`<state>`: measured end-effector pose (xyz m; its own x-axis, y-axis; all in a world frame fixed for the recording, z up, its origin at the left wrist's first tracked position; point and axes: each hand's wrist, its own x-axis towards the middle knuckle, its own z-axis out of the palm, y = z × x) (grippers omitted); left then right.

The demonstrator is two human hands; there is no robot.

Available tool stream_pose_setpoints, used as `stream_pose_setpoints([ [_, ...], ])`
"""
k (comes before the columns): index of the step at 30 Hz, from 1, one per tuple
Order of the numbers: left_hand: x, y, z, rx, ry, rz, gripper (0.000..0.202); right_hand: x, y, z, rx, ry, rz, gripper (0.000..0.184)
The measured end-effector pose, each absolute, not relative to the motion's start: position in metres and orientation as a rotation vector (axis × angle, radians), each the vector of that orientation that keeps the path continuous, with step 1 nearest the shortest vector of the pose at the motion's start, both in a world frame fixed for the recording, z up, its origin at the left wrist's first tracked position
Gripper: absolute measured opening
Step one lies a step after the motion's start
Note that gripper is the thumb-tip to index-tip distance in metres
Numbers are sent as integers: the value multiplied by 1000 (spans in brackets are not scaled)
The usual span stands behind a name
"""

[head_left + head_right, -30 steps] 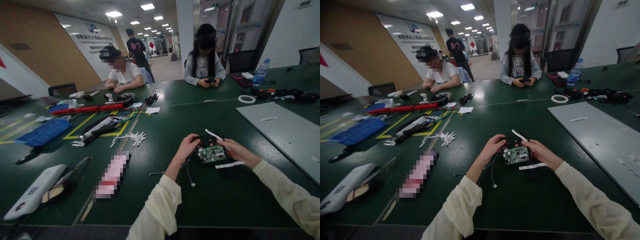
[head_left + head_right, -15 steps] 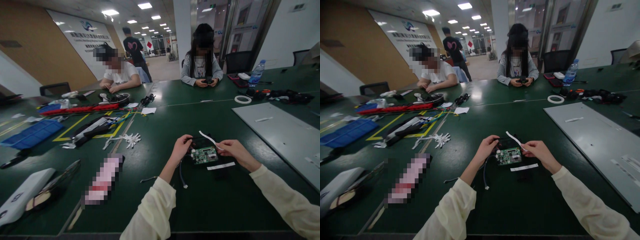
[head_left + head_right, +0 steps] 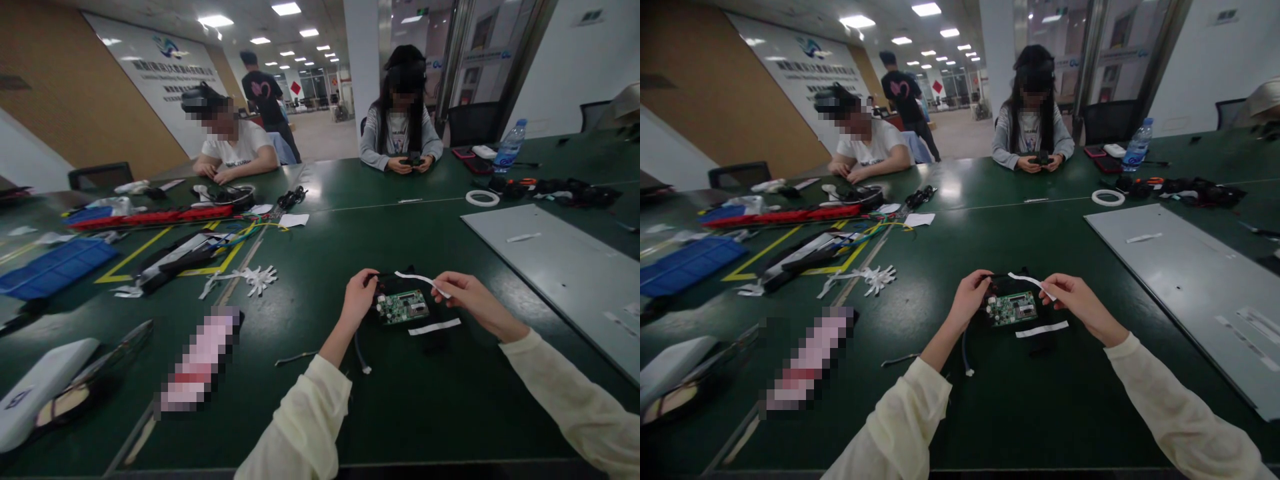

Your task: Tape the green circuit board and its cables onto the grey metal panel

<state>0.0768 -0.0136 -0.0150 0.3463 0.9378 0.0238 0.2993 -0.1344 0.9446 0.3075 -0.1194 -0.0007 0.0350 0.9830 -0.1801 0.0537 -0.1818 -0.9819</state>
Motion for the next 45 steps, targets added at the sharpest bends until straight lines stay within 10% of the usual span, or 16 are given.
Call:
stream_pose_setpoints([
  [31, 92, -38, 0, 2572, 1047, 778, 16, 231, -118, 28, -1258, -1434, 1617, 39],
  [45, 94, -43, 10, 2424, 1262, 772, 13, 207, -123, 28, -1658, -1939, 421, 50],
])
